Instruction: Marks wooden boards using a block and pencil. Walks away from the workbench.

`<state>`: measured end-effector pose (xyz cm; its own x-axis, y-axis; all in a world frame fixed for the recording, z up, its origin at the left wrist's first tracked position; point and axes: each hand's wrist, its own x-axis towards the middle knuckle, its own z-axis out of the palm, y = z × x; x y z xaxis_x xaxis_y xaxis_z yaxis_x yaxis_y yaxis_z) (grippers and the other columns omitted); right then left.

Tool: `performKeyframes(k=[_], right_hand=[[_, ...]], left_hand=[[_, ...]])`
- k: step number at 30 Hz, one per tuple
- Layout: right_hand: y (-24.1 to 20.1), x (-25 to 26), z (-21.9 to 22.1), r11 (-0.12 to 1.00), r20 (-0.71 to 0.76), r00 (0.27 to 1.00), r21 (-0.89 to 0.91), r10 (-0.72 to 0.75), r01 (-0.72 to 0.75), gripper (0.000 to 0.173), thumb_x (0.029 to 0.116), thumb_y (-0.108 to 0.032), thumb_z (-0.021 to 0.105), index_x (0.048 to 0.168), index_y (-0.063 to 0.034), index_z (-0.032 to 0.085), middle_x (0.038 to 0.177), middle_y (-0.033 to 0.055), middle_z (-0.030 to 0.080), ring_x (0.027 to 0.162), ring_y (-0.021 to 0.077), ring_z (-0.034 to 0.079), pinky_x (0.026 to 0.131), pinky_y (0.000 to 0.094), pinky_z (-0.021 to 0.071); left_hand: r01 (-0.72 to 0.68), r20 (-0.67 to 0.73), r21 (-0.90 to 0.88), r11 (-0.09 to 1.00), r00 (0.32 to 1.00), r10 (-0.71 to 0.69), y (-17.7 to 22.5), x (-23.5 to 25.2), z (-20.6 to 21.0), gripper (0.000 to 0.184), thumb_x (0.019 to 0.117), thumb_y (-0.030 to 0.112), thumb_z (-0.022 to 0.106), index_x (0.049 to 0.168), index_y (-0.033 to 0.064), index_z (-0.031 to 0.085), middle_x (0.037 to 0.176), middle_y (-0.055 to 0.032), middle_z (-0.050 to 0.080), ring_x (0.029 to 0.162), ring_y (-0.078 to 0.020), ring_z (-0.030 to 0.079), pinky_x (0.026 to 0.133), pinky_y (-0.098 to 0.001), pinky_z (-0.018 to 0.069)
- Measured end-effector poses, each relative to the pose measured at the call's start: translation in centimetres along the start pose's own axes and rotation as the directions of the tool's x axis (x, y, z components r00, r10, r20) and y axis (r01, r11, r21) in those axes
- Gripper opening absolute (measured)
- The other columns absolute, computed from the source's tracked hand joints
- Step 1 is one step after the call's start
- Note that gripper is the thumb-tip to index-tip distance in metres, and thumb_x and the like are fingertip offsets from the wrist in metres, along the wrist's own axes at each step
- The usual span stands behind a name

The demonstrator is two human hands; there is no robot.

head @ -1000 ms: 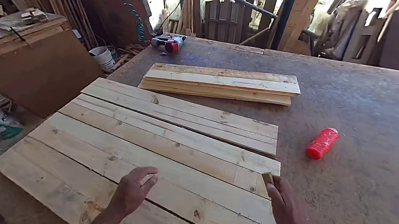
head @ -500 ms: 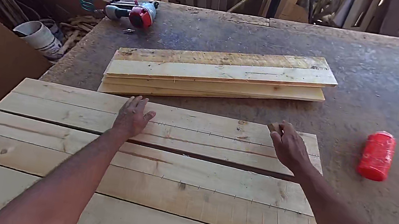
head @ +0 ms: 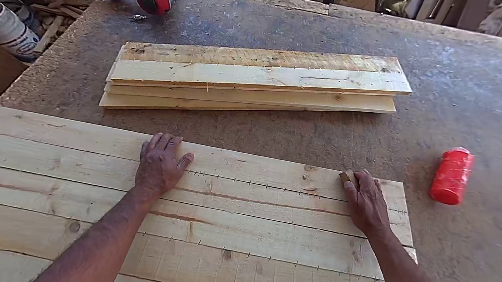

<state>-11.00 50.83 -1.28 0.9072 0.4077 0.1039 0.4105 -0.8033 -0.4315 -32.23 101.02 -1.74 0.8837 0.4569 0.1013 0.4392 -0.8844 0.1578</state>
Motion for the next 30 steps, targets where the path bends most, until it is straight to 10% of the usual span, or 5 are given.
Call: performKeyframes(k=[7, 11, 15, 21, 30], right_hand=[[1.8, -5.8, -0.4, 0.996, -0.108, 0.994, -0.087, 0.027, -0.037, 0.066, 0.1027, -0.052, 0.028, 0.127, -0.0041, 0.066, 0.149, 0.0096, 0.058, 0.147, 0.0258, 0.046, 0.124, 0.0494, 0.0300], [1.6, -5.8, 0.0, 0.993, -0.153, 0.987, -0.099, 0.042, -0.058, 0.065, 0.1029, -0.051, 0.029, 0.124, -0.0017, 0.067, 0.148, 0.0132, 0.059, 0.145, 0.0282, 0.048, 0.123, 0.0491, 0.0335], [1.2, -5.8, -0.1, 0.991, -0.149, 0.985, -0.090, 0.088, -0.102, 0.058, 0.1034, -0.048, 0.034, 0.121, -0.0051, 0.068, 0.148, 0.0094, 0.059, 0.146, 0.0236, 0.047, 0.123, 0.0474, 0.0328], [1.6, -5.6, -0.1, 0.997, -0.189, 0.982, -0.065, 0.027, -0.040, 0.047, 0.1032, -0.040, 0.042, 0.121, -0.0054, 0.068, 0.145, 0.0107, 0.061, 0.144, 0.0255, 0.049, 0.122, 0.0457, 0.0346], [1.8, -5.0, 0.3, 0.990, -0.152, 0.988, -0.125, 0.040, -0.059, 0.044, 0.1025, -0.042, 0.043, 0.118, -0.0092, 0.069, 0.142, 0.0076, 0.063, 0.144, 0.0226, 0.049, 0.123, 0.0411, 0.0342]], left_hand=[[0.252, 0.045, -0.005, 0.968, 0.967, -0.252, 5.3, 0.9, -1.9, 0.069, 0.0942, 0.065, 0.060, 0.125, 0.0041, 0.070, 0.130, -0.0247, 0.065, 0.128, -0.0442, 0.056, 0.111, -0.0639, 0.0373], [0.630, 0.195, 0.008, 0.776, 0.761, -0.619, 8.8, 10.2, -0.1, 0.136, 0.0762, 0.094, 0.049, 0.158, -0.0108, 0.019, 0.162, -0.0392, 0.017, 0.152, -0.0547, 0.018, 0.118, -0.0705, 0.0209], [0.734, 0.036, -0.006, 0.679, 0.679, -0.733, 11.4, 15.4, 4.4, 0.156, 0.0632, 0.105, 0.039, 0.156, -0.0177, 0.011, 0.164, -0.0403, 0.006, 0.154, -0.0546, 0.008, 0.120, -0.0717, 0.0076], [0.550, 0.217, -0.193, 0.812, 0.831, -0.512, 15.7, 17.1, 1.4, 0.075, 0.1099, 0.051, 0.037, 0.158, -0.0059, 0.026, 0.164, -0.0257, 0.030, 0.155, -0.0361, 0.027, 0.126, -0.0516, 0.0194], [-0.156, 0.247, -0.275, 0.949, 0.942, 0.226, 22.2, 3.7, 0.4, 0.072, 0.1015, 0.061, 0.049, 0.132, -0.0030, 0.063, 0.149, -0.0336, 0.047, 0.141, -0.0554, 0.040, 0.111, -0.0752, 0.0323]])
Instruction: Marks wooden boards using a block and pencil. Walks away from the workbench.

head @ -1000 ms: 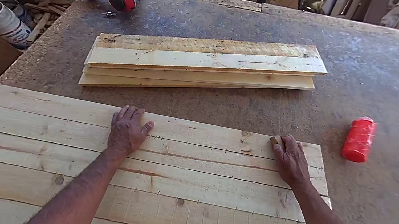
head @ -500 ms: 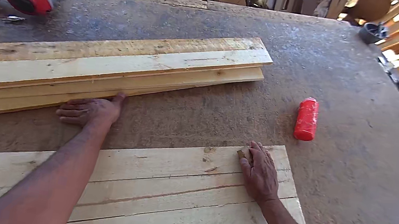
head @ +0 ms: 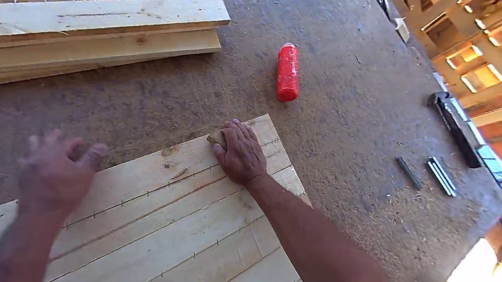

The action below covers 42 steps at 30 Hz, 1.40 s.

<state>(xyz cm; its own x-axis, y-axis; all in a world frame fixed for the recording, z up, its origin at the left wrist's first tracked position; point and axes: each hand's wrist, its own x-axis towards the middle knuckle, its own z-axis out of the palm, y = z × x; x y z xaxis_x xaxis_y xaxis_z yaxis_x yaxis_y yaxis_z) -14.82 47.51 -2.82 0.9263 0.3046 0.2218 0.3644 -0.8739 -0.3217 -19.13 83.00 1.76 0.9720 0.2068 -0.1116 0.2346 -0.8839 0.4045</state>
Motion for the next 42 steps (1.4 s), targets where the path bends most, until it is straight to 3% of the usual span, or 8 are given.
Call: performKeyframes(k=[5, 11, 13, 16, 22, 26, 31, 42], right_hand=[[-0.8, -0.8, -1.6, 0.986, 0.019, 0.991, 0.099, 0.134, -0.135, 0.047, 0.1034, -0.042, 0.046, 0.127, -0.0082, 0.068, 0.144, 0.0139, 0.056, 0.142, 0.0309, 0.045, 0.120, 0.0469, 0.0360], [-5.3, -15.1, -11.2, 0.614, 0.506, 0.854, 0.639, 0.118, -0.464, 0.043, 0.1058, -0.033, 0.050, 0.135, -0.0044, 0.062, 0.115, 0.0139, 0.067, 0.104, 0.0246, 0.066, 0.093, 0.0448, 0.0548], [-5.0, -20.6, -13.2, 0.447, 0.614, 0.784, 0.678, 0.093, -0.584, 0.041, 0.1028, -0.028, 0.055, 0.133, -0.0001, 0.059, 0.107, 0.0129, 0.069, 0.092, 0.0214, 0.068, 0.085, 0.0412, 0.0573], [-2.7, -25.5, -15.0, 0.308, 0.635, 0.742, 0.676, 0.216, -0.669, 0.025, 0.0991, -0.024, 0.060, 0.112, -0.0024, 0.060, 0.082, 0.0056, 0.064, 0.070, 0.0147, 0.063, 0.066, 0.0353, 0.0547], [5.8, -24.2, -19.1, 0.382, 0.639, 0.739, 0.642, 0.213, -0.665, 0.020, 0.0985, -0.027, 0.062, 0.105, -0.0078, 0.061, 0.078, 0.0009, 0.061, 0.065, 0.0120, 0.059, 0.061, 0.0310, 0.0521], [10.8, -22.3, -20.5, 0.444, 0.646, 0.754, 0.644, 0.120, -0.623, 0.033, 0.1030, -0.038, 0.056, 0.114, -0.0076, 0.064, 0.090, 0.0027, 0.067, 0.078, 0.0129, 0.065, 0.072, 0.0335, 0.0563], [14.3, -20.0, -20.5, 0.510, 0.602, 0.788, 0.723, -0.133, -0.466, 0.057, 0.0996, -0.023, 0.058, 0.154, -0.0111, 0.046, 0.142, 0.0108, 0.059, 0.119, 0.0188, 0.065, 0.099, 0.0381, 0.0557], [12.4, -14.4, -19.5, 0.655, 0.585, 0.797, 0.663, -0.152, -0.362, 0.071, 0.0868, -0.026, 0.084, 0.149, -0.0172, 0.051, 0.138, 0.0012, 0.059, 0.116, 0.0130, 0.064, 0.097, 0.0347, 0.0570]], left_hand=[[-0.302, -0.152, -0.309, 0.902, 0.952, 0.267, 9.3, -21.2, 5.7, 0.043, 0.0990, 0.038, 0.062, 0.111, -0.0006, 0.075, 0.139, -0.0267, 0.061, 0.140, -0.0491, 0.048, 0.113, -0.0586, 0.0436], [-0.137, 0.025, -0.574, 0.808, 0.982, 0.185, 15.0, -31.2, 7.1, 0.074, 0.0900, 0.030, 0.079, 0.142, -0.0133, 0.049, 0.140, -0.0283, 0.059, 0.131, -0.0350, 0.059, 0.109, -0.0507, 0.0506], [-0.106, 0.044, -0.613, 0.783, 0.985, 0.167, 17.7, -31.4, 8.1, 0.091, 0.0842, 0.034, 0.084, 0.149, -0.0133, 0.039, 0.145, -0.0280, 0.055, 0.131, -0.0317, 0.060, 0.107, -0.0480, 0.0524], [-0.235, -0.028, -0.532, 0.814, 0.965, 0.260, 21.8, -30.9, 10.5, 0.071, 0.0854, 0.041, 0.082, 0.137, -0.0028, 0.059, 0.131, -0.0161, 0.068, 0.121, -0.0226, 0.067, 0.104, -0.0412, 0.0559], [-0.122, -0.024, -0.682, 0.721, 0.989, 0.145, 31.3, -30.1, 14.3, 0.071, 0.0837, 0.026, 0.083, 0.142, -0.0021, 0.055, 0.141, -0.0119, 0.063, 0.124, -0.0176, 0.065, 0.103, -0.0373, 0.0579], [-0.094, 0.006, -0.677, 0.730, 0.991, 0.133, 34.3, -26.7, 14.4, 0.068, 0.0820, 0.032, 0.086, 0.138, 0.0015, 0.061, 0.137, -0.0137, 0.061, 0.124, -0.0194, 0.063, 0.098, -0.0355, 0.0597], [0.026, 0.195, -0.747, 0.664, 0.964, 0.182, 33.1, -22.2, 13.1, 0.075, 0.0779, 0.023, 0.085, 0.144, 0.0074, 0.053, 0.134, -0.0068, 0.064, 0.121, -0.0194, 0.064, 0.099, -0.0402, 0.0587], [0.195, 0.296, -0.927, 0.321, 0.906, 0.302, 30.2, -19.4, 12.1, 0.072, 0.0767, 0.008, 0.086, 0.143, 0.0082, 0.057, 0.136, -0.0163, 0.063, 0.121, -0.0316, 0.065, 0.103, -0.0463, 0.0561]])
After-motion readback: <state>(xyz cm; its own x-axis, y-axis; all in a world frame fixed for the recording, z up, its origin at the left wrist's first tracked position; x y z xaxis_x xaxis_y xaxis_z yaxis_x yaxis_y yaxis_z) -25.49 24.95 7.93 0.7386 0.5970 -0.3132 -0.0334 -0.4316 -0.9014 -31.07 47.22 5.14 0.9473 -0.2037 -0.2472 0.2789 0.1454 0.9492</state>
